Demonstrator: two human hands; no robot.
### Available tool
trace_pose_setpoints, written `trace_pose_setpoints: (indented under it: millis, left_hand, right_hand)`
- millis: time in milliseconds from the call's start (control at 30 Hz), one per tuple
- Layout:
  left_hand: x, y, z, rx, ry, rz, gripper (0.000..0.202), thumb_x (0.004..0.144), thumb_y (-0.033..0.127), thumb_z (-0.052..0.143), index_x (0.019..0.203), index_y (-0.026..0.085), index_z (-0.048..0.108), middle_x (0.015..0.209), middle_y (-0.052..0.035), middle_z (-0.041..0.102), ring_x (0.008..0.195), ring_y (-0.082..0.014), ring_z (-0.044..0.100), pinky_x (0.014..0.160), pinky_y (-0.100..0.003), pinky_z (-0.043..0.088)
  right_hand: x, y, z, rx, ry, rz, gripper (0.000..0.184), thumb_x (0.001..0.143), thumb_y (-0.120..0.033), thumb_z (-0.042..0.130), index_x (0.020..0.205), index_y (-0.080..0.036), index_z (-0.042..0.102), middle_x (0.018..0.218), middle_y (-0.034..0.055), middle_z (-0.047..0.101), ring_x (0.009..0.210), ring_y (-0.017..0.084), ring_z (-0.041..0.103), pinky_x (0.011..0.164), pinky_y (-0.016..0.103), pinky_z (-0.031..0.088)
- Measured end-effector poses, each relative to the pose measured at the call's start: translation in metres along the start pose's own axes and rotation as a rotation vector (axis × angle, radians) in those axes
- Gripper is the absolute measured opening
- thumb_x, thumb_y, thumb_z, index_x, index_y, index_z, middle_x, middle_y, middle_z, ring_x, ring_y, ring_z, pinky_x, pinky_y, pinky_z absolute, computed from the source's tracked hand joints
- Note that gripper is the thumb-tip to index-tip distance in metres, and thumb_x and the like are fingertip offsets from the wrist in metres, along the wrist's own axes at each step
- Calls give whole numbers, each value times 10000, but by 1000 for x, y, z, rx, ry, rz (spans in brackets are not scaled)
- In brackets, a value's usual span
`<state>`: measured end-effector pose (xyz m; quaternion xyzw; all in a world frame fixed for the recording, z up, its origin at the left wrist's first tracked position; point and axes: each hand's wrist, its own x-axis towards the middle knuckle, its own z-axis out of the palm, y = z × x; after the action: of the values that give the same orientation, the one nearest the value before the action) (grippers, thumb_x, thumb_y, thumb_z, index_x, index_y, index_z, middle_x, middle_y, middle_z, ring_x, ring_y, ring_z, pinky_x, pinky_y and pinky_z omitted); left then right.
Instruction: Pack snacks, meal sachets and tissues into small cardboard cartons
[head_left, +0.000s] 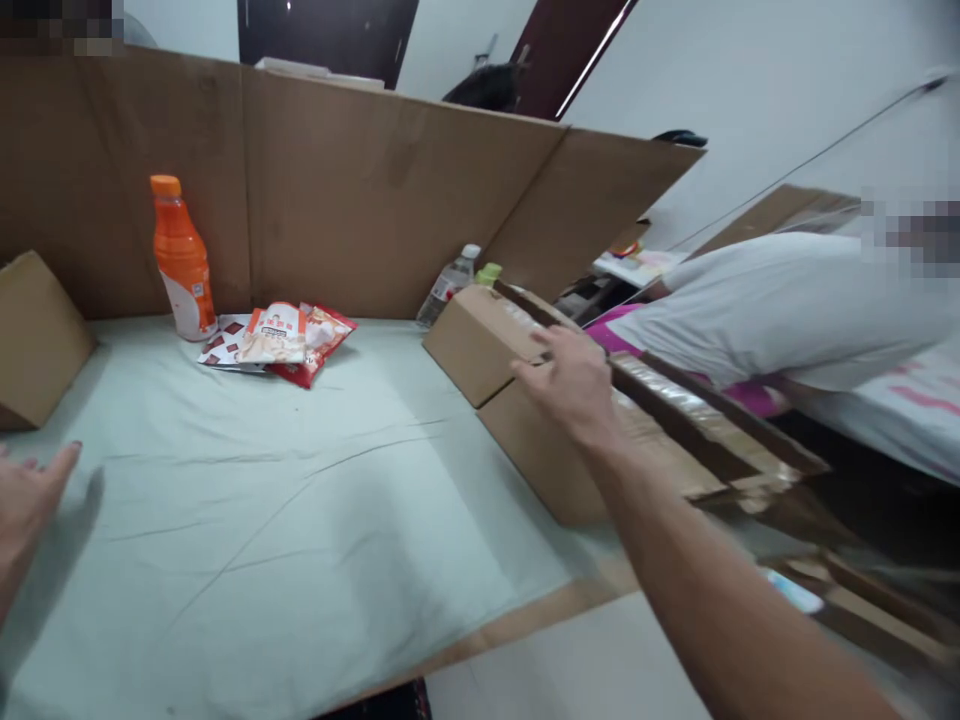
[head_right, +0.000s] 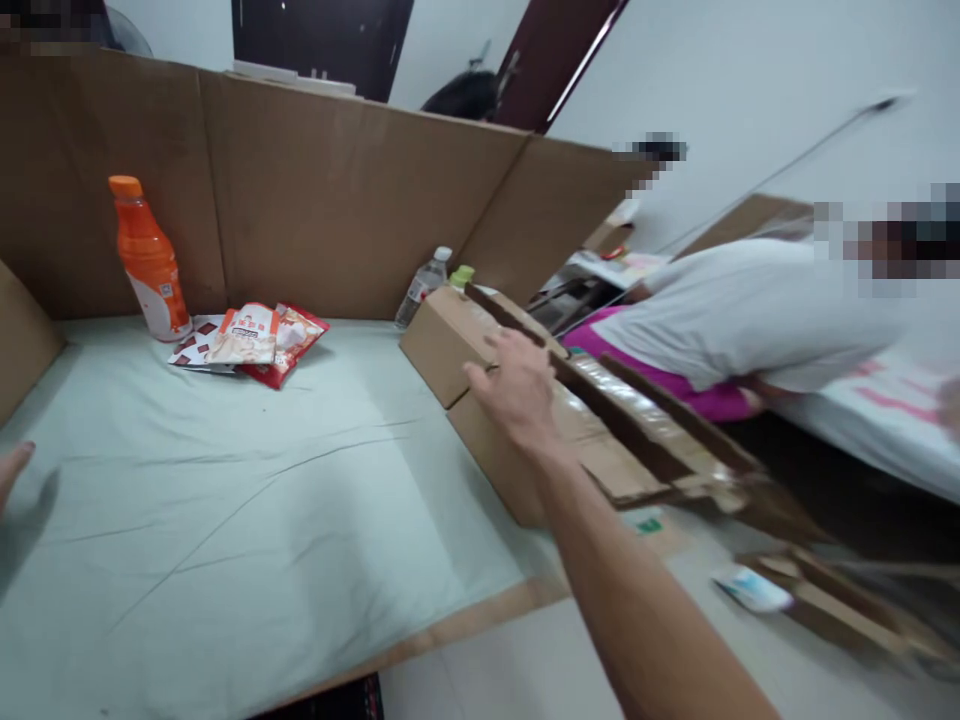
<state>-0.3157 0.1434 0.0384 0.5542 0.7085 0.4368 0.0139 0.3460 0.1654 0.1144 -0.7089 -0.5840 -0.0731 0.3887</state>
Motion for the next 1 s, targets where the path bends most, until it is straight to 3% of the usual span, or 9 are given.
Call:
trace_pose_setpoints:
  millis: [100, 167, 267, 367, 567, 733, 867, 933, 1000]
  left_hand:
    - [-54, 29, -3, -35, -68, -121, 1175, 724, 475, 796, 1642, 192, 120, 1645, -282, 188, 1387, -506, 514, 1016, -716, 545]
    - [-82, 48, -9, -35, -89, -122, 1089, 752, 501, 757, 1632, 168, 208, 1625, -278, 250, 1369, -499, 545, 1032, -673, 558]
    - [-105, 64, -24, -20, -88, -99, 960, 771, 531, 728, 1590, 198, 352, 1617, -236, 316, 1349, -481, 576, 1051, -626, 569]
    - [-111, 70, -37, 3, -91, -18, 864, 801, 544, 707, 1546, 200, 436, 1581, -229, 383, 1317, -478, 602, 1020, -618, 592]
    - [-124, 107, -29, -27, -194, 281, 742, 911, 482, 684, 1573, 301, 400, 1585, -174, 409, 1374, -442, 550, 1000, -625, 594]
    - [-143, 140, -12, -287, -522, 386, 1064, 888, 453, 776, 1663, 398, 50, 1726, -163, 160, 1565, -428, 292, 1183, -662, 405]
    - [-155, 129, -22, -521, -861, 285, 1407, 728, 588, 893, 1645, 389, -156, 1761, -172, 15, 1600, -464, 148, 1245, -671, 271]
    - [-164, 119, -33, -601, -934, 174, 1436, 701, 661, 877, 1641, 380, -172, 1761, -158, 65, 1596, -455, 173, 1255, -652, 264]
    - [-173, 113, -42, -632, -939, 100, 1407, 697, 715, 847, 1651, 385, -133, 1755, -134, 140, 1590, -442, 212, 1269, -641, 242]
  right_hand:
    - [47, 21, 2, -2, 37, 81, 386, 704, -520, 772, 724, -279, 472, 1046, 192, 690, 1239, 423, 529, 1054, 645, 333]
    - [68, 25, 10, 25, 6, 101, 491, 691, -561, 786, 634, -312, 367, 754, 93, 622, 1042, 354, 584, 940, 572, 402]
    - [83, 19, 24, 67, -86, 75, 474, 712, -523, 756, 533, -329, 363, 505, -19, 404, 746, 258, 547, 775, 459, 433]
    - [80, 3, 34, 93, -145, 20, 377, 741, -464, 698, 510, -316, 439, 463, -28, 385, 652, 229, 516, 732, 426, 446]
    - [11, -48, 18, 132, -272, -138, 57, 707, -322, 681, 702, -266, 676, 786, 49, 735, 785, 268, 664, 801, 439, 533]
    - [-95, -121, -40, 346, -547, -600, 197, 943, -229, 551, 918, -234, 746, 910, 64, 769, 839, 211, 729, 747, 323, 583]
    - [-142, -163, -79, 591, -904, -775, 235, 1019, -185, 521, 1077, -243, 741, 937, 61, 785, 838, 172, 748, 719, 263, 602]
    - [-145, -170, -84, 659, -1021, -767, 262, 1054, -260, 499, 1182, -269, 727, 1031, 61, 804, 933, 189, 769, 790, 289, 625]
    - [-140, -171, -82, 612, -1021, -719, 317, 1075, -304, 448, 1250, -295, 712, 1157, 60, 796, 1071, 214, 758, 887, 339, 628]
